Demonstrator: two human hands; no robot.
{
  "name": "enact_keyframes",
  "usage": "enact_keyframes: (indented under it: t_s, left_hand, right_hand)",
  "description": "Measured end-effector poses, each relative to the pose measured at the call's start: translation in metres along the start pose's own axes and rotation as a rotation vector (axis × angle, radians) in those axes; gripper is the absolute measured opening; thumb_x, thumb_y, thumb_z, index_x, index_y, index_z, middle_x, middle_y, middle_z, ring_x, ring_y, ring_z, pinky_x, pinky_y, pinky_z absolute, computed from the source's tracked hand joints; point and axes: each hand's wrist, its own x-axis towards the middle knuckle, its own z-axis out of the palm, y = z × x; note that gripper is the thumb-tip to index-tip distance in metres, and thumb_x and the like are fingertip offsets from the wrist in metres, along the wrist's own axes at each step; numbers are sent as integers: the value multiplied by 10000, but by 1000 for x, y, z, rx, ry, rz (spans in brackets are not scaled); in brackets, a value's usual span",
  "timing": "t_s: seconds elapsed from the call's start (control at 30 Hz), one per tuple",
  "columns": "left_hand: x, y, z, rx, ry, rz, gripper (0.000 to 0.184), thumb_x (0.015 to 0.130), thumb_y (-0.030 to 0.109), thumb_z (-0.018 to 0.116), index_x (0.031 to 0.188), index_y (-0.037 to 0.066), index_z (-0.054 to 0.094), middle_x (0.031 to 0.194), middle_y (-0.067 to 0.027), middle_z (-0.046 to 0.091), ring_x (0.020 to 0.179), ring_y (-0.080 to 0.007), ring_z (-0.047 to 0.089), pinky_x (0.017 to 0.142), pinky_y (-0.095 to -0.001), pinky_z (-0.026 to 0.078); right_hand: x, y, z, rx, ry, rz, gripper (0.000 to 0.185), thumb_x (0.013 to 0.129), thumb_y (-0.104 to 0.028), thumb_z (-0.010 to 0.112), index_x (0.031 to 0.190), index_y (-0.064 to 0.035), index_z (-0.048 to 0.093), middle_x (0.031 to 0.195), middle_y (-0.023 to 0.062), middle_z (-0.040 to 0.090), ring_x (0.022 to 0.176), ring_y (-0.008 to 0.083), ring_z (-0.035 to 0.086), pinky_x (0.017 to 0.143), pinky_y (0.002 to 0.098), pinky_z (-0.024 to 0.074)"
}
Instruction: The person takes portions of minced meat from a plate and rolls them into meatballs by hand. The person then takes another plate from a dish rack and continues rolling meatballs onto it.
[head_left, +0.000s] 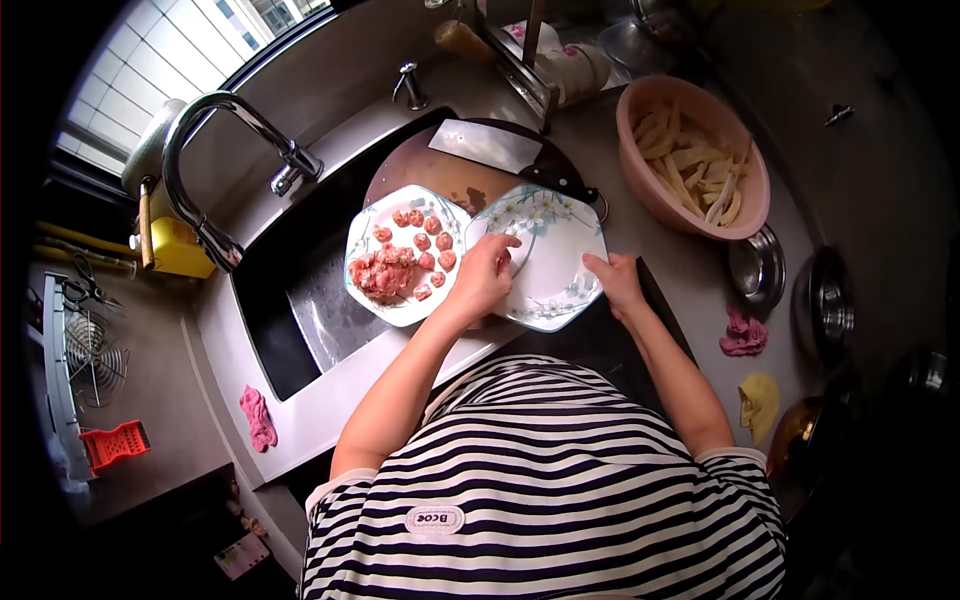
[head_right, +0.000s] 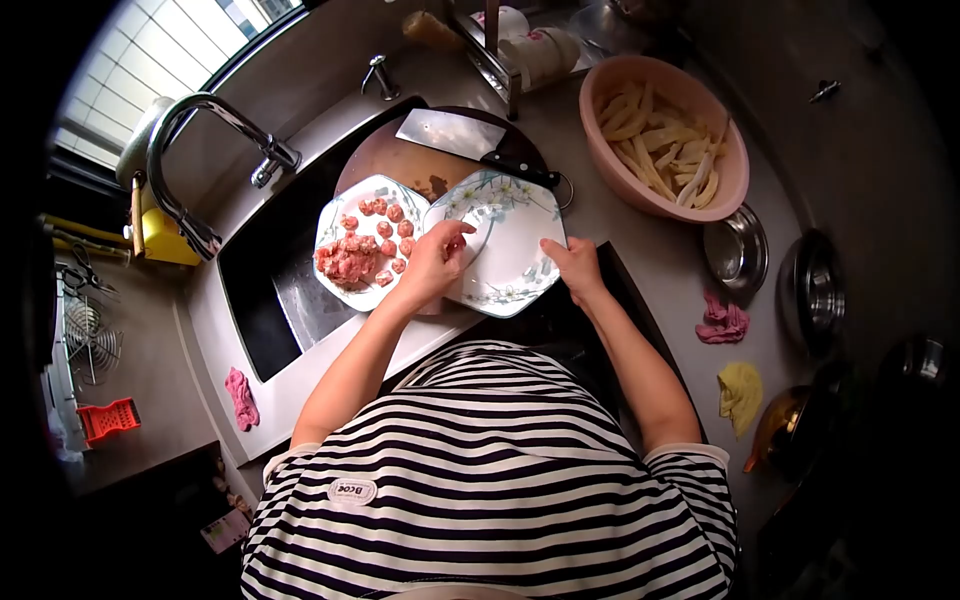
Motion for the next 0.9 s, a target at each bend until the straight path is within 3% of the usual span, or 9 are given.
enact_keyframes:
  t_s: [0.1, 0.17, 0.5, 0.63, 0.77, 0.9]
  left_hand:
    - [1, 6, -3, -1, -11, -67, 240, 744, -17, 493, 968, 18, 572, 845, -166, 550, 761, -294, 567, 683, -356, 461]
    - [1, -1, 5, 37, 20, -38, 249, 766, 6, 525, 1009, 22, 574, 828, -131, 572, 702, -227, 580, 660, -307, 474]
    - [5, 4, 16, 131, 72, 68, 250, 746, 17, 550, 995, 37, 562, 903, -116, 510, 794, -248, 547, 678, -310, 472]
    - [-7, 15, 1, 98, 136, 59, 263, 738, 81, 626, 992, 49, 568, 945, -113, 544, 878, -283, 536, 739, -333, 458]
    - [-27, 18, -13, 212, 213, 145, 341, 647, 77, 697, 968, 50, 584, 986, -107, 556, 940, -284, 523, 817, -356, 430]
    - [-45, 15, -10, 194, 243, 71, 335, 625, 62, 702, 942, 46, 596, 953, -96, 553, 914, -266, 509, 800, -353, 429]
  right_hand:
    - [8, -5, -5, -41, -46, -2, 224, 783, -148, 645, 810, 74, 641, 709, 49, 632, 607, 94, 564, 544, 231, 448]
    - [16, -5, -10, -54, -92, 4, 224, 785, -151, 647, 807, 72, 641, 710, 48, 631, 608, 91, 564, 543, 229, 447]
    - [46, -14, -14, -108, -205, 36, 211, 799, -148, 648, 809, 63, 637, 728, 47, 625, 609, 85, 552, 541, 222, 439]
    - [57, -11, -16, -145, -196, 48, 221, 799, -159, 652, 807, 61, 634, 723, 35, 619, 610, 76, 540, 543, 219, 430]
    - [64, -18, -16, -200, -233, 44, 233, 809, -177, 650, 828, 55, 635, 735, 21, 615, 625, 67, 531, 559, 214, 424]
    - [79, -18, -16, -227, -284, -27, 218, 827, -163, 632, 873, 50, 635, 776, 7, 612, 659, 60, 522, 590, 212, 424]
